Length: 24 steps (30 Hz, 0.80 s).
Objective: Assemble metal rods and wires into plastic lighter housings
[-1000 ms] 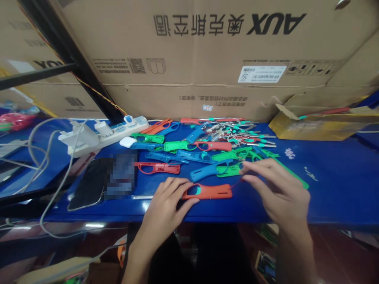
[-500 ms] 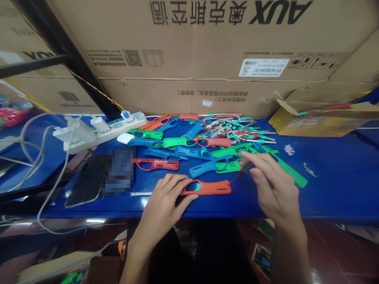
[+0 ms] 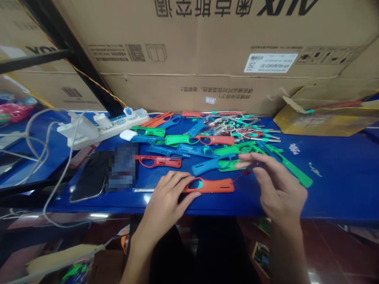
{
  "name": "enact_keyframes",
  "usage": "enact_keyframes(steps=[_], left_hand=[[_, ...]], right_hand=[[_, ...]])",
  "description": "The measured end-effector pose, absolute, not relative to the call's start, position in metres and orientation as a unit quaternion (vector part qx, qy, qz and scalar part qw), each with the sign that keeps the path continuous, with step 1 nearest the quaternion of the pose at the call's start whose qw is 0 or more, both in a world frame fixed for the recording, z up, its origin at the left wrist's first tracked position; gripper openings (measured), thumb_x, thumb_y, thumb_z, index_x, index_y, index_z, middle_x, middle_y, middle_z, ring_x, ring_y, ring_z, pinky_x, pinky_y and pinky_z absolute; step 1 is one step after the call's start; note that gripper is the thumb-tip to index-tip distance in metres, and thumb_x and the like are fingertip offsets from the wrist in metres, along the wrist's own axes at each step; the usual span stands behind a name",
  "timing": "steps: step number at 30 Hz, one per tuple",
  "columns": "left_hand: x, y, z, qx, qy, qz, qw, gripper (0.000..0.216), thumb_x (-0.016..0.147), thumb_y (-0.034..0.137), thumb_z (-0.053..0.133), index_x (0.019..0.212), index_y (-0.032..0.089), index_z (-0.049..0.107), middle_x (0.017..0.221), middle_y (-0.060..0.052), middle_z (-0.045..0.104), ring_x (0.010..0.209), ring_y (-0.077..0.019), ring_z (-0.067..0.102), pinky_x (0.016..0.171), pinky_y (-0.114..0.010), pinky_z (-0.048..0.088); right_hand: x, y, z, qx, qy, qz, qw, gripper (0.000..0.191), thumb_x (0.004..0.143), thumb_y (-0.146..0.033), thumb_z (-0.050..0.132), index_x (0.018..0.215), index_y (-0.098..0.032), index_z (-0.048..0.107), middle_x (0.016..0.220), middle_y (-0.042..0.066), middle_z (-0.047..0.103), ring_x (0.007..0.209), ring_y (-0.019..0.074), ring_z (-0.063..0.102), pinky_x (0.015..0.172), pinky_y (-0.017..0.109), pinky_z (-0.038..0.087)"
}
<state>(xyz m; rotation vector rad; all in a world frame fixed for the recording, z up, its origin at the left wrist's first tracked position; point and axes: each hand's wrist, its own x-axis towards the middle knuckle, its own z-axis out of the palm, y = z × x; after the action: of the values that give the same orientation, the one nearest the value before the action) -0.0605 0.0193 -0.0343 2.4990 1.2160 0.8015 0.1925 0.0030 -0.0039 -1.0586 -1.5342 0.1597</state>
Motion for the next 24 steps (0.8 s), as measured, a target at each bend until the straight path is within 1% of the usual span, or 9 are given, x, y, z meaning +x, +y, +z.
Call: enact_keyframes(steps=[2, 4, 7, 9, 11, 14, 15, 19, 24], left_hand=[[-0.0604, 0.0193, -0.0342, 0.856, 0.418, 0.277, 0.124, 0.03, 0.101, 0.038, 0.062, 0.127, 0.024, 0.063, 0.124, -0.007, 0.069, 0.112, -0.0261, 0.061, 0.095, -0.046, 0.048], [-0.0603, 0.0192, -0.0341, 0.855, 0.421, 0.276, 0.123, 0.029, 0.101, 0.038, 0.062, 0.126, 0.024, 0.064, 0.123, -0.007, 0.069, 0.112, -0.0262, 0.061, 0.095, -0.046, 0.048], [-0.0606, 0.019, -0.0338, 0.854, 0.425, 0.272, 0.123, 0.029, 0.101, 0.039, 0.062, 0.126, 0.024, 0.065, 0.123, -0.007, 0.069, 0.112, -0.0264, 0.062, 0.095, -0.046, 0.048], [-0.0607, 0.0188, -0.0338, 0.855, 0.424, 0.272, 0.124, 0.03, 0.1, 0.039, 0.063, 0.126, 0.024, 0.065, 0.123, -0.007, 0.069, 0.112, -0.0264, 0.062, 0.095, -0.046, 0.048], [-0.0607, 0.0187, -0.034, 0.854, 0.424, 0.274, 0.124, 0.03, 0.1, 0.039, 0.063, 0.126, 0.024, 0.065, 0.123, -0.007, 0.069, 0.113, -0.0265, 0.061, 0.096, -0.046, 0.048], [-0.0605, 0.0185, -0.0339, 0.854, 0.425, 0.273, 0.123, 0.03, 0.1, 0.039, 0.063, 0.126, 0.024, 0.064, 0.123, -0.007, 0.069, 0.112, -0.0263, 0.061, 0.096, -0.046, 0.047], [-0.0605, 0.0183, -0.0337, 0.854, 0.426, 0.272, 0.123, 0.03, 0.1, 0.039, 0.063, 0.126, 0.024, 0.064, 0.123, -0.007, 0.069, 0.112, -0.0262, 0.061, 0.096, -0.046, 0.047], [-0.0606, 0.0175, -0.0325, 0.853, 0.426, 0.273, 0.125, 0.03, 0.1, 0.038, 0.063, 0.126, 0.024, 0.065, 0.123, -0.007, 0.069, 0.113, -0.0262, 0.061, 0.096, -0.046, 0.048], [-0.0602, 0.018, -0.0328, 0.85, 0.427, 0.283, 0.124, 0.029, 0.099, 0.038, 0.065, 0.125, 0.024, 0.067, 0.122, -0.007, 0.07, 0.112, -0.0267, 0.063, 0.095, -0.045, 0.049]], right_hand=[[0.193, 0.0033, -0.005, -0.438, -0.645, 0.027, 0.625, 0.038, 0.091, -0.011, 0.071, 0.122, -0.033, 0.073, 0.094, 0.001, 0.075, 0.078, 0.0179, 0.071, 0.07, 0.035, 0.061], [0.1944, 0.0032, -0.0045, -0.44, -0.655, -0.025, 0.614, 0.04, 0.087, -0.011, 0.075, 0.12, -0.034, 0.075, 0.09, 0.0, 0.072, 0.077, 0.0172, 0.069, 0.067, 0.034, 0.059], [0.1966, 0.0007, -0.0012, -0.464, -0.692, -0.005, 0.553, 0.045, 0.098, -0.011, 0.059, 0.136, -0.034, 0.066, 0.11, 0.005, 0.073, 0.092, 0.019, 0.071, 0.075, 0.037, 0.061], [0.1975, -0.0014, 0.0008, -0.467, -0.704, 0.037, 0.534, 0.049, 0.101, -0.009, 0.051, 0.143, -0.034, 0.06, 0.117, 0.005, 0.073, 0.099, 0.0197, 0.072, 0.08, 0.038, 0.062], [0.1981, -0.0022, 0.0016, -0.458, -0.693, 0.043, 0.555, 0.047, 0.097, -0.009, 0.06, 0.137, -0.035, 0.065, 0.108, 0.003, 0.074, 0.092, 0.0189, 0.072, 0.076, 0.036, 0.061], [0.1991, -0.0015, 0.0014, -0.451, -0.676, 0.005, 0.582, 0.042, 0.087, -0.01, 0.075, 0.121, -0.036, 0.074, 0.094, 0.0, 0.071, 0.082, 0.0169, 0.069, 0.069, 0.032, 0.059], [0.1994, -0.0012, 0.0014, -0.455, -0.682, 0.0, 0.573, 0.042, 0.089, -0.011, 0.073, 0.123, -0.036, 0.074, 0.096, 0.001, 0.071, 0.084, 0.0172, 0.069, 0.07, 0.032, 0.059], [0.2005, -0.002, 0.0021, -0.472, -0.709, 0.044, 0.522, 0.048, 0.101, -0.011, 0.053, 0.142, -0.035, 0.061, 0.117, 0.004, 0.074, 0.105, 0.0204, 0.071, 0.085, 0.039, 0.061], [0.2014, -0.0037, 0.0022, -0.46, -0.677, -0.004, 0.574, 0.04, 0.088, -0.013, 0.075, 0.121, -0.036, 0.074, 0.094, 0.0, 0.072, 0.081, 0.0175, 0.069, 0.069, 0.033, 0.06]])
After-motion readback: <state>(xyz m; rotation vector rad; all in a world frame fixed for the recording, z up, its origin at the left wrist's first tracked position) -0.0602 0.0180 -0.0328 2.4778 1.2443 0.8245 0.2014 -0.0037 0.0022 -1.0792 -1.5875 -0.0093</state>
